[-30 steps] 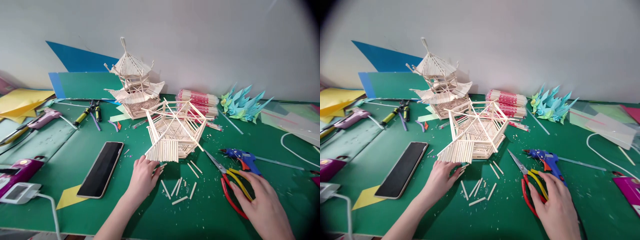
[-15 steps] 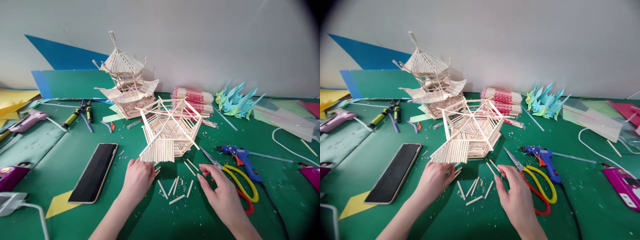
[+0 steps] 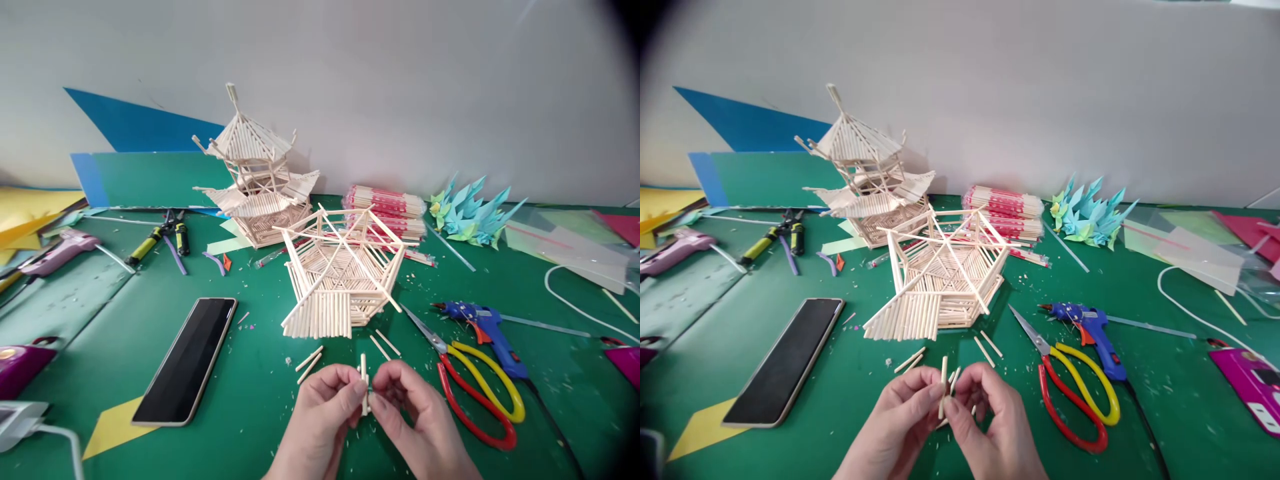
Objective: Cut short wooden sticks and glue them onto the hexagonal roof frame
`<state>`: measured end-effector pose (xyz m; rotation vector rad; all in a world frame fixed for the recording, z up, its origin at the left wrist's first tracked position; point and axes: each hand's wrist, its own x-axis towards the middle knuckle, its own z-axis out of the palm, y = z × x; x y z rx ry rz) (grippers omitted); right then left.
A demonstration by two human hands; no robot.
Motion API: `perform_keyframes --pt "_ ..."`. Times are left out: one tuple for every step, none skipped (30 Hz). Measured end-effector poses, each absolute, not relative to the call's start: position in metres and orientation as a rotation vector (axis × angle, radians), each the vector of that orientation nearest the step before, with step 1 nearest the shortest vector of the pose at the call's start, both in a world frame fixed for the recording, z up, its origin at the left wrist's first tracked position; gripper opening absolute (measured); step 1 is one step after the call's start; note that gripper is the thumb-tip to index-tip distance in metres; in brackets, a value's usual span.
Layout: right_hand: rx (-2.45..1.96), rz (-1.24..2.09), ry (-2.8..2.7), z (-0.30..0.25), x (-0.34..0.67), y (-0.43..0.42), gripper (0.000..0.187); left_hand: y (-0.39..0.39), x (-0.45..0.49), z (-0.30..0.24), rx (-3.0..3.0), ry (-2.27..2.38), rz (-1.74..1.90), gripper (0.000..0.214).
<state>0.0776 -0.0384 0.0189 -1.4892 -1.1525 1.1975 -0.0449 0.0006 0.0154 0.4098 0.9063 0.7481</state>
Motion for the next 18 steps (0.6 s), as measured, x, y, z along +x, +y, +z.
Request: perform_keyframes --pt "-1.508 1.197 -1.138 0.018 0.077 -0.039 0.021 0.001 -0.043 0.015 0.367 0.896 0.757 0.016" --pt "-1.51 1.213 -1.118 0.017 0.077 -0.04 0.024 0.001 -0.042 0.015 0.331 0.884 0.762 0.015" --pt "-1.498 1.25 -1.083 0.017 0.078 -0.04 0.025 0.002 -0.041 0.016 0.304 0.871 0.766 0.015" --pt "-1.474 1.297 -1.041 0.018 0.078 -0.04 0.026 0.002 -0.039 0.016 0.285 0.859 0.77 0.015" --pt "-1.445 1.35 -1.005 0.019 0.079 -0.039 0.027 0.002 -0.038 0.017 0.272 0.847 0.771 0.015" --pt "-1.415 1.401 -0.984 0.02 0.08 -0.038 0.028 0.003 -0.036 0.017 0.265 0.837 0.772 0.016" --pt "-1.391 1.438 -0.978 0.021 0.081 -0.036 0.03 0.003 -0.035 0.017 0.258 0.828 0.773 0.018" --pt "-1.379 1.455 -0.981 0.023 0.082 -0.034 0.031 0.004 -0.034 0.016 0.252 0.822 0.774 0.019" --pt "-1.372 1.452 -0.99 0.024 0.084 -0.032 0.032 0.004 -0.033 0.014 0.243 0.816 0.779 0.02" --pt "-1.372 1.434 -0.995 0.026 0.085 -0.029 0.033 0.005 -0.033 0.013 0.233 0.815 0.786 0.021" --pt "-1.376 1.406 -0.996 0.027 0.085 -0.026 0.033 0.005 -0.033 0.012 0.223 0.817 0.795 0.022" --pt "-1.383 1.371 -0.995 0.029 0.086 -0.022 0.033 0.006 -0.034 0.01 0.214 0.822 0.807 0.022" --pt "-1.39 1.342 -0.999 0.031 0.086 -0.017 0.033 0.007 -0.036 0.009 0.21 0.828 0.822 0.023" --pt "-1.393 1.321 -1.01 0.033 0.086 -0.012 0.032 0.007 -0.038 0.009 0.213 0.833 0.836 0.022" --pt "-1.393 1.306 -1.025 0.034 0.086 -0.006 0.031 0.008 -0.04 0.009 0.217 0.836 0.851 0.021" --pt "-1.391 1.294 -1.039 0.036 0.085 0.0 0.03 0.009 -0.043 0.008 0.223 0.84 0.867 0.02" --pt "-1.382 1.288 -1.054 0.037 0.085 0.005 0.03 0.01 -0.045 0.008 0.229 0.845 0.886 0.02" --pt "-1.373 1.286 -1.065 0.038 0.084 0.009 0.029 0.011 -0.048 0.008 0.232 0.853 0.905 0.019"
